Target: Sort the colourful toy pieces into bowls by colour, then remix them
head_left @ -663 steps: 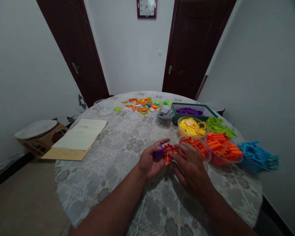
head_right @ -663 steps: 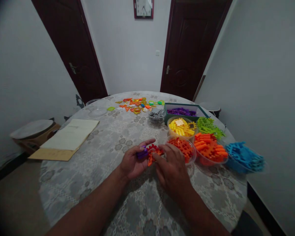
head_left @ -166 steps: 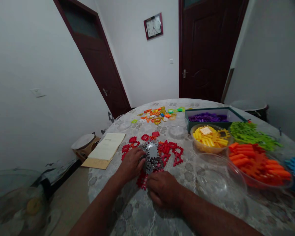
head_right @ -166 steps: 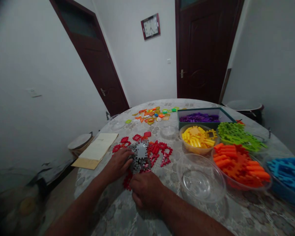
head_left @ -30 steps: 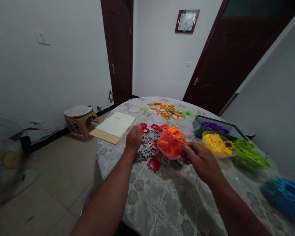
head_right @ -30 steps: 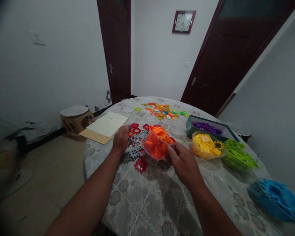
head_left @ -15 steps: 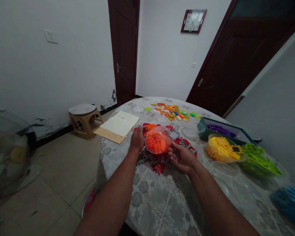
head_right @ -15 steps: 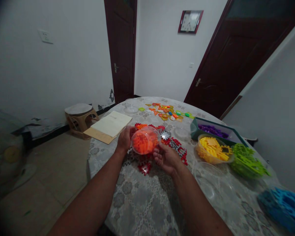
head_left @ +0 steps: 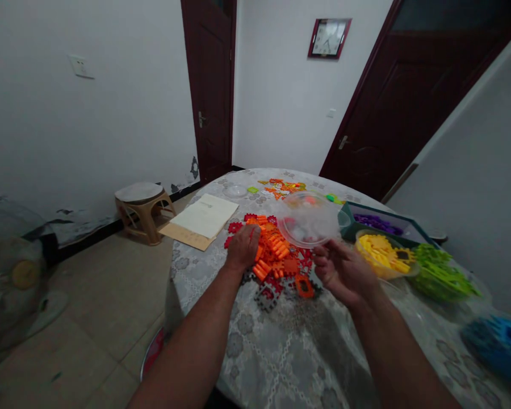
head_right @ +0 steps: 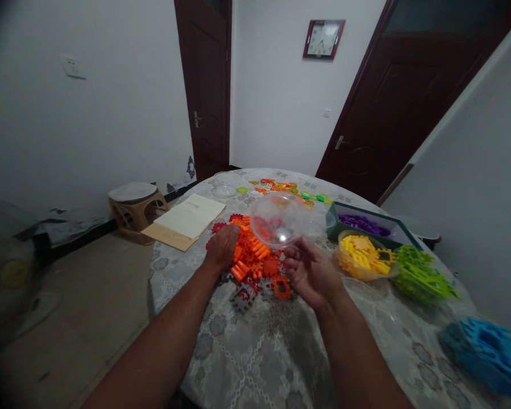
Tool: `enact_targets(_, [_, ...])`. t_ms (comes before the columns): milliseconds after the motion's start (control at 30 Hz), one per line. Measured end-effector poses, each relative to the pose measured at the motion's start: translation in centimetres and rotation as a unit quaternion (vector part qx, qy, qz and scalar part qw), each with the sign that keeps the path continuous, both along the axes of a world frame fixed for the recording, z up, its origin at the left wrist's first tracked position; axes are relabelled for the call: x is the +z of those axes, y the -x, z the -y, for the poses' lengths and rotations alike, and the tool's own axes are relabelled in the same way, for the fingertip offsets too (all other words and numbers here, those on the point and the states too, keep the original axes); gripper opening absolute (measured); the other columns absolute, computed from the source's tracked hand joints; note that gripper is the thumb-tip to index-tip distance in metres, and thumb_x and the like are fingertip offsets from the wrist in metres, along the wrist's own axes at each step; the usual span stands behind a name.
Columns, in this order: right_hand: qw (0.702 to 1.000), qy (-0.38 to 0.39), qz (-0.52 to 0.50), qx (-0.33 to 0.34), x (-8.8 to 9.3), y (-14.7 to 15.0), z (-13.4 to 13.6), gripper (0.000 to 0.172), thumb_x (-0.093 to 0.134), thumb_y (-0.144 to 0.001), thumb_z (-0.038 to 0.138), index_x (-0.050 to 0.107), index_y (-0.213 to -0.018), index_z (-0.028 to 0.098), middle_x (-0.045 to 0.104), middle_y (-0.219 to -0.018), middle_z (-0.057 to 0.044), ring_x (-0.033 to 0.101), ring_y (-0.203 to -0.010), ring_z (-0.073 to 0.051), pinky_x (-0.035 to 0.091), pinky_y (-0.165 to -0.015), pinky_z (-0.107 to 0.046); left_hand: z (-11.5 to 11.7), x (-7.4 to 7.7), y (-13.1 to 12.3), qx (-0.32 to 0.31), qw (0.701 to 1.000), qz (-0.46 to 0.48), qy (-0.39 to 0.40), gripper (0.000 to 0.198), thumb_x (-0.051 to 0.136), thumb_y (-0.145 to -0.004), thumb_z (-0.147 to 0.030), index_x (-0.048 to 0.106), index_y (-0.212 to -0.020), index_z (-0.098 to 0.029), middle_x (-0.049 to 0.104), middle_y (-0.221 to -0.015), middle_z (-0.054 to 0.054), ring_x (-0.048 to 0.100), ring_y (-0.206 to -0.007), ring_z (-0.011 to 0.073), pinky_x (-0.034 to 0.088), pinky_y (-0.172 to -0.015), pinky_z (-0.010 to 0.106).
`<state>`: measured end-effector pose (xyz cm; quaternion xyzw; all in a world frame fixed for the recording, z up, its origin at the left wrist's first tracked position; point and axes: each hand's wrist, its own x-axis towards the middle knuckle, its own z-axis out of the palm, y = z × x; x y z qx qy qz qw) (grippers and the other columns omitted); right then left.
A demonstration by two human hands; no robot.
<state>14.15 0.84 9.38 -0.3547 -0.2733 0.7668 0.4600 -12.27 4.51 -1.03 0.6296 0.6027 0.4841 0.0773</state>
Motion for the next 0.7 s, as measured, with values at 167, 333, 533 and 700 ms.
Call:
enact_targets(167, [0.919,-0.254,0.21,-0.215,3.2,-8.5,4.2,0.024,0.069,-0.095,0.048,0.068,-0.102,0.026,0.073,-0.078,-0.003,0.069,-0.063,-0.018,0.056,-0.054,-0.028,-0.3,-0.6,0.1,0.038,0.996,-0.082,0.003,0.031,0.052,-0.099,-0.035,0.068,-0.119,-0.018,0.074,-0.125,0.016,0.066,-0.122,0.0298,0.048,-0.113,0.047])
enact_targets(333, [0.677,-0.291,0.524,-0.429,3.3,-17.0,9.0,0.038,0.071,-0.093,0.058,0.073,-0.109,0.024,0.077,-0.089,-0.006,0.073,-0.07,-0.022,0.062,-0.069,-0.038,-1.6,-1.6,1.3,0.042,0.989,-0.141,-0.016,0.038,0.046,-0.096,-0.032,0.067,-0.124,-0.016,0.073,-0.129,0.019,0.065,-0.124,0.0336,0.048,-0.113,0.051])
enact_targets(533, [0.531,-0.211,0.747,-0.34,-1.6,-23.1,11.5,0.037,0.057,-0.098,0.056,0.075,-0.112,0.027,0.081,-0.09,-0.005,0.078,-0.078,-0.026,0.059,-0.072,-0.036,-1.5,-1.3,1.7,0.049,0.98,-0.191,-0.038,0.038,0.046,-0.094,-0.031,0.066,-0.123,-0.019,0.072,-0.126,0.016,0.063,-0.124,0.0352,0.047,-0.113,0.054])
enact_targets(700, [0.462,-0.254,0.797,-0.294,-5.3,-24.2,10.2,0.04,0.049,-0.1,0.049,0.075,-0.113,0.021,0.082,-0.098,-0.011,0.078,-0.081,-0.028,0.057,-0.074,-0.037,-0.5,0.4,0.1,0.019,0.969,-0.232,-0.082,0.036,0.047,-0.097,-0.035,0.064,-0.124,-0.019,0.07,-0.125,0.017,0.062,-0.124,0.0354,0.045,-0.115,0.054])
